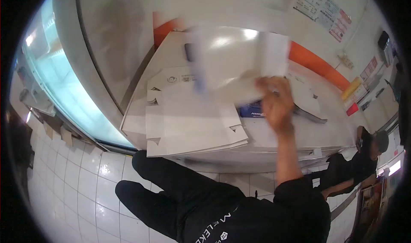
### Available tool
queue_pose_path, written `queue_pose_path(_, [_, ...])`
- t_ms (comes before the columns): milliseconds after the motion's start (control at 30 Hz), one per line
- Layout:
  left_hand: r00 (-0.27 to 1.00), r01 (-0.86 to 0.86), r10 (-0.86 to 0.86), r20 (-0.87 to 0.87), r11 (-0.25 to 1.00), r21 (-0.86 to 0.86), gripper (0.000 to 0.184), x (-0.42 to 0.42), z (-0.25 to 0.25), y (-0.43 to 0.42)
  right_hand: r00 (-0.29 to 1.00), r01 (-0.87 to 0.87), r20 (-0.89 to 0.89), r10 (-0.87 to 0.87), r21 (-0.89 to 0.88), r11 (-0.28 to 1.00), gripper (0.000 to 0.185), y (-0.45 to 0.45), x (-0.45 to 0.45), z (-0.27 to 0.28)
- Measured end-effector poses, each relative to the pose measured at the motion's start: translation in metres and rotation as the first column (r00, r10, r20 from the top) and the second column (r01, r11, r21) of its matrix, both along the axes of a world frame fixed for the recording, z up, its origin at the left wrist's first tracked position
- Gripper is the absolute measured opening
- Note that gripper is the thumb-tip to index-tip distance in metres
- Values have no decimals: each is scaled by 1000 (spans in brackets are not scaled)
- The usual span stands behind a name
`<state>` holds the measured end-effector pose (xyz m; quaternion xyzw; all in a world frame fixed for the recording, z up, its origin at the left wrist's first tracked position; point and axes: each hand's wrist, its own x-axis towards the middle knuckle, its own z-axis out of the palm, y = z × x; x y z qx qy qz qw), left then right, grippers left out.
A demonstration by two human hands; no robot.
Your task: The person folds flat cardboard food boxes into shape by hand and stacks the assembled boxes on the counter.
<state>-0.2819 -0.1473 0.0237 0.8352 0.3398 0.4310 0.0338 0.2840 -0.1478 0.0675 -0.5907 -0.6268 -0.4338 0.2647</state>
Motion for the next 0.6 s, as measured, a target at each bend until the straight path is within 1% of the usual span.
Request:
queue_pose_path(67, [998, 4, 0, 59, 998, -63, 40, 14, -3, 6, 949, 209, -214, -230, -118, 971, 30, -18, 49, 5])
queue_pose_path(100, [998, 10, -3, 64, 994, -110, 41, 22, -5, 10, 926, 228, -252, -281, -221, 948, 29, -29, 71, 6])
queue_pose_path(167, [999, 36, -25, 49, 972, -231, 42, 39, -8, 16, 868, 241, -310, -387, -418, 876, 27, -48, 109, 5])
queue_pose_path(200, [999, 44, -35, 37, 956, -290, 42, 47, -8, 19, 861, 199, -308, -404, -526, 827, 24, -54, 119, 3])
queue_pose_path(267, [1000, -10, 1, -29, 951, -308, 43, 63, -12, 29, 856, 97, -297, -422, -711, 696, 22, -58, 138, -1])
queue_pose_path(300, [998, -41, 22, -65, 948, -315, 44, 69, -13, 32, 839, 111, -323, -438, -687, 718, 23, -60, 149, -10])
queue_pose_path(367, [999, -40, 24, -48, 933, -358, 45, 80, -14, 36, 797, 138, -381, -468, -639, 756, 29, -64, 160, -31])
queue_pose_path(400, [999, -37, 24, -40, 925, -379, 46, 84, -14, 36, 779, 153, -364, -510, -678, 718, 34, -62, 155, -29])
queue_pose_path(433, [999, -31, 16, -39, 917, -399, 53, 87, -14, 35, 761, 167, -343, -550, -716, 678, 39, -60, 149, -25])
queue_pose_path(467, [1000, -19, 9, -25, 902, -431, 56, 88, -16, 34, 744, 180, -320, -587, -750, 637, 44, -55, 143, -19])
queue_pose_path(533, [999, 27, -32, -3, 873, -488, 64, 87, -27, 34, 695, 187, -203, -689, -875, 447, 51, -29, 107, 19])
queue_pose_path(567, [998, 47, -58, -6, 863, -503, 62, 88, -29, 35, 666, 187, -138, -733, -920, 344, 54, -16, 94, 29])
queue_pose_path(600, [997, 60, -75, -8, 851, -521, 60, 92, -29, 36, 744, 66, -322, -585, -836, 544, 57, -7, 94, 19])
